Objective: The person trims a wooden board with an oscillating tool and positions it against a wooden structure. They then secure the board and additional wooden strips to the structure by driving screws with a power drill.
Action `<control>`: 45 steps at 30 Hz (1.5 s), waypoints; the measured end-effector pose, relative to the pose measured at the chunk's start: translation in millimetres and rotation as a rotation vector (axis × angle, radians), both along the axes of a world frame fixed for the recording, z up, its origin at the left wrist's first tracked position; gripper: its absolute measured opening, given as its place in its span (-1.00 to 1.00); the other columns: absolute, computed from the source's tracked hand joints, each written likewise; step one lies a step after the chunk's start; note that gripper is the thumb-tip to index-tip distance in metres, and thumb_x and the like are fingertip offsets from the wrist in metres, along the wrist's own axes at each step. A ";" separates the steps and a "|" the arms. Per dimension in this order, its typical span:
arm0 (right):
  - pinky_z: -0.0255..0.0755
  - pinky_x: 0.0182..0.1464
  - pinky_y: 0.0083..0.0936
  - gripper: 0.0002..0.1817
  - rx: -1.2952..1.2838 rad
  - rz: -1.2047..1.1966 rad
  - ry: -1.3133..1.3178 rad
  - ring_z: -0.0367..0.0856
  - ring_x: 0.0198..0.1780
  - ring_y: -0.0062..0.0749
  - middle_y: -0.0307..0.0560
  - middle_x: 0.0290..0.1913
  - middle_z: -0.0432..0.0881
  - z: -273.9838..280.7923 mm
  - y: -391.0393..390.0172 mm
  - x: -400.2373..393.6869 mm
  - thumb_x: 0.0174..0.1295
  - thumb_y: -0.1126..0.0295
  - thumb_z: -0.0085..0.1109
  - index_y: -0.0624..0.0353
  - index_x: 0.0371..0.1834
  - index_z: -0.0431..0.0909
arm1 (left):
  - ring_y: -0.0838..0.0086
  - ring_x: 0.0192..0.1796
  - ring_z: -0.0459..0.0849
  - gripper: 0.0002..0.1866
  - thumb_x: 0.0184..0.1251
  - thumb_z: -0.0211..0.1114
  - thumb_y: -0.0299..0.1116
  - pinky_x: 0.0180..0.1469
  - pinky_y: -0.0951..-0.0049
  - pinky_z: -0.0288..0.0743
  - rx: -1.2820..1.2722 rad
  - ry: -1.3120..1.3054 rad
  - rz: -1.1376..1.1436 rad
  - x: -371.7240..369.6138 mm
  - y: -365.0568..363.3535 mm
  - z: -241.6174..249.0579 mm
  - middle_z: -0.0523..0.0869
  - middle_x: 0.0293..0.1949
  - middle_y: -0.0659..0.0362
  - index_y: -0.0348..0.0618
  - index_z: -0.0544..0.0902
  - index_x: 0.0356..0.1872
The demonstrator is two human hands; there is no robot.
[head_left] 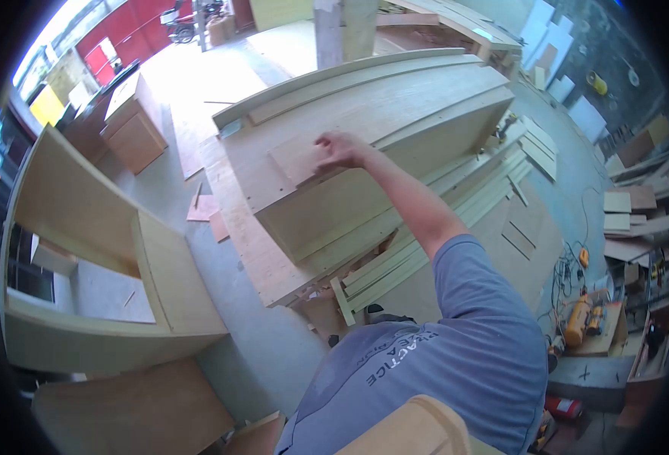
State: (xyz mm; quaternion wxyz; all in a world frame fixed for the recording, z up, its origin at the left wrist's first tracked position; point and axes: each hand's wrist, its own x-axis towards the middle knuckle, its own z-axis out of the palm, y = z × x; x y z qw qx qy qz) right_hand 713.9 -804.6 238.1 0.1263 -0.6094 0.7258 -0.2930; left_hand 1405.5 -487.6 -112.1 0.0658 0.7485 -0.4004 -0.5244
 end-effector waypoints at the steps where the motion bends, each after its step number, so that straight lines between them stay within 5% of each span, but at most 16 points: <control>1: 0.68 0.24 -0.11 -0.37 -0.013 -0.018 -0.120 0.76 0.20 0.04 0.12 0.13 0.77 -1.0 2.3 10.9 0.11 0.18 0.72 0.13 0.24 0.71 | 0.22 0.11 0.76 -0.01 0.20 0.69 -0.42 0.18 0.17 0.71 -0.048 0.025 0.001 1.0 -14.7 -0.7 0.70 0.19 -0.03 -0.35 0.24 0.57; 7: 0.66 0.17 -0.13 -0.54 -0.425 -0.061 -0.091 0.78 0.15 0.06 0.14 0.05 0.77 -40.7 73.7 67.9 0.26 0.22 0.62 0.19 0.13 0.74 | 0.24 0.29 0.68 0.01 0.30 0.68 -0.41 0.33 0.22 0.63 -0.494 0.256 0.224 -31.0 -160.6 17.0 0.61 0.38 -0.04 -0.36 0.22 0.67; 9: 0.66 0.16 -0.14 -0.62 -0.555 -0.092 -0.060 0.78 0.13 0.06 0.11 0.03 0.77 -67.3 115.3 76.8 0.31 0.25 0.57 0.20 0.09 0.74 | 0.22 0.45 0.57 0.05 0.32 0.69 -0.34 0.49 0.21 0.50 -0.646 0.327 0.170 -79.6 -206.9 89.9 0.48 0.53 -0.09 -0.38 0.19 0.69; 13: 0.66 0.11 -0.15 -0.73 -0.130 -0.124 -0.127 0.78 0.08 0.07 0.08 0.03 0.73 -167.0 228.1 55.6 0.37 0.31 0.48 0.22 -0.01 0.70 | 0.05 0.64 0.38 0.12 0.35 0.68 -0.22 0.70 0.08 0.20 -1.035 0.245 -0.097 -158.8 -270.2 194.8 0.36 0.64 -0.19 -0.41 0.11 0.73; 17: 0.67 0.16 -0.08 -0.57 0.356 -0.335 -0.331 0.82 0.09 0.09 0.14 0.01 0.83 -275.2 381.3 -3.8 0.31 0.10 0.51 0.22 0.02 0.76 | -0.01 0.70 0.30 0.18 0.32 0.72 -0.07 0.75 0.05 0.10 -1.308 -0.038 -0.502 -255.2 -287.7 315.0 0.34 0.65 -0.23 -0.40 0.13 0.73; 20: 0.70 0.16 -0.07 -0.48 0.615 -0.627 -0.384 0.85 0.07 0.10 0.21 -0.01 0.87 -347.4 504.8 -49.3 0.24 -0.02 0.56 0.21 0.02 0.82 | 0.07 0.49 0.57 0.16 0.37 0.69 -0.16 0.56 0.10 0.45 -1.216 0.159 -0.555 -328.8 -315.0 343.0 0.46 0.54 -0.19 -0.29 0.07 0.77; 22: 0.71 0.15 -0.08 -0.46 0.727 -0.757 -0.419 0.87 0.06 0.08 0.23 -0.04 0.88 -383.0 580.4 -76.7 0.24 -0.08 0.54 0.22 -0.02 0.86 | 0.25 0.19 0.77 0.13 0.42 0.64 -0.35 0.25 0.23 0.72 -1.123 0.278 -0.643 -400.1 -301.9 382.1 0.67 0.30 -0.09 -0.17 -0.01 0.80; 24: 0.70 0.14 -0.08 -0.41 0.739 -0.856 -0.498 0.88 0.06 0.06 0.25 -0.04 0.89 -400.0 645.0 -97.9 0.24 -0.14 0.50 0.24 -0.04 0.88 | 0.29 0.16 0.76 0.08 0.41 0.60 -0.43 0.20 0.31 0.72 -1.076 0.290 -0.727 -471.7 -306.5 405.3 0.66 0.30 -0.06 -0.16 0.04 0.80; 27: 0.63 -0.28 -0.19 -0.50 0.749 -0.963 -0.603 0.77 -0.46 -0.21 0.02 -0.51 0.77 -410.5 714.7 -133.1 0.28 -0.05 0.44 0.25 -0.45 0.80 | 0.36 0.06 0.79 -0.07 0.35 0.57 -0.51 0.17 0.34 0.72 -1.148 0.212 -1.016 -578.3 -319.1 421.9 0.74 0.20 0.01 -0.20 0.29 0.70; 29: 0.64 -0.31 -0.24 -0.56 0.733 -1.029 -0.560 0.77 -0.45 -0.25 0.03 -0.46 0.80 -423.7 742.9 -158.4 0.31 0.02 0.46 0.28 -0.35 0.81 | 0.45 -0.09 0.82 -0.20 0.31 0.62 -0.43 0.05 0.37 0.76 -0.964 -0.132 -1.081 -654.0 -287.4 465.4 0.83 0.00 0.11 -0.29 0.47 0.56; 31: 0.59 -0.39 -0.33 -0.61 0.590 -1.175 -0.574 0.75 -0.44 -0.34 -0.04 -0.40 0.80 -479.3 770.9 -182.1 0.36 0.08 0.47 0.28 -0.16 0.79 | 0.53 -0.25 0.78 -0.24 0.33 0.65 -0.34 -0.18 0.48 0.70 -0.772 0.054 -1.108 -712.0 -285.5 473.4 0.83 -0.17 0.16 -0.31 0.51 0.50; 33: 0.51 -0.46 -0.45 -0.60 0.470 -1.295 -0.971 0.71 -0.42 -0.45 -0.13 -0.36 0.76 -399.4 736.1 -201.9 0.42 0.12 0.45 0.27 0.04 0.72 | 0.60 -0.26 0.77 -0.31 0.31 0.65 -0.31 -0.27 0.52 0.66 -0.698 0.250 -1.142 -750.0 -330.9 433.8 0.82 -0.22 0.18 -0.28 0.59 0.42; 37: 0.42 -0.48 -0.54 -0.59 0.283 -1.274 -1.086 0.69 -0.42 -0.51 -0.16 -0.32 0.74 -392.1 708.6 -226.9 0.48 0.14 0.41 0.26 0.14 0.65 | 0.56 -0.21 0.78 -0.27 0.26 0.69 -0.11 -0.13 0.45 0.69 -0.591 0.120 -1.303 -800.1 -368.8 410.5 0.85 -0.16 0.15 -0.21 0.67 0.40; 39: 0.42 -0.48 -0.54 -0.60 0.266 -1.261 -1.014 0.69 -0.40 -0.51 -0.16 -0.31 0.74 -386.9 697.4 -226.2 0.48 0.15 0.41 0.25 0.14 0.65 | 0.52 -0.15 0.79 -0.23 0.27 0.68 0.01 -0.02 0.37 0.70 -0.655 0.166 -1.271 -805.6 -377.0 405.4 0.87 -0.13 0.15 -0.11 0.69 0.46; 42: 0.46 -0.45 -0.53 -0.59 0.313 -1.229 -1.067 0.71 -0.37 -0.50 -0.14 -0.29 0.75 -378.8 689.1 -221.2 0.48 0.16 0.41 0.27 0.16 0.66 | 0.34 0.01 0.84 -0.30 0.38 0.59 0.13 0.16 0.31 0.67 -0.876 -0.110 -1.381 -805.9 -398.1 400.0 0.88 0.01 0.02 0.02 0.73 0.45; 45: 0.58 -0.33 -0.46 -0.59 0.430 -1.151 -0.937 0.77 -0.30 -0.41 -0.08 -0.24 0.79 -366.2 684.3 -216.9 0.47 0.18 0.41 0.30 0.15 0.68 | 0.24 0.13 0.84 -0.29 0.43 0.54 0.18 0.23 0.26 0.66 -0.899 0.077 -1.284 -798.3 -434.1 406.2 0.87 0.11 -0.06 -0.05 0.73 0.44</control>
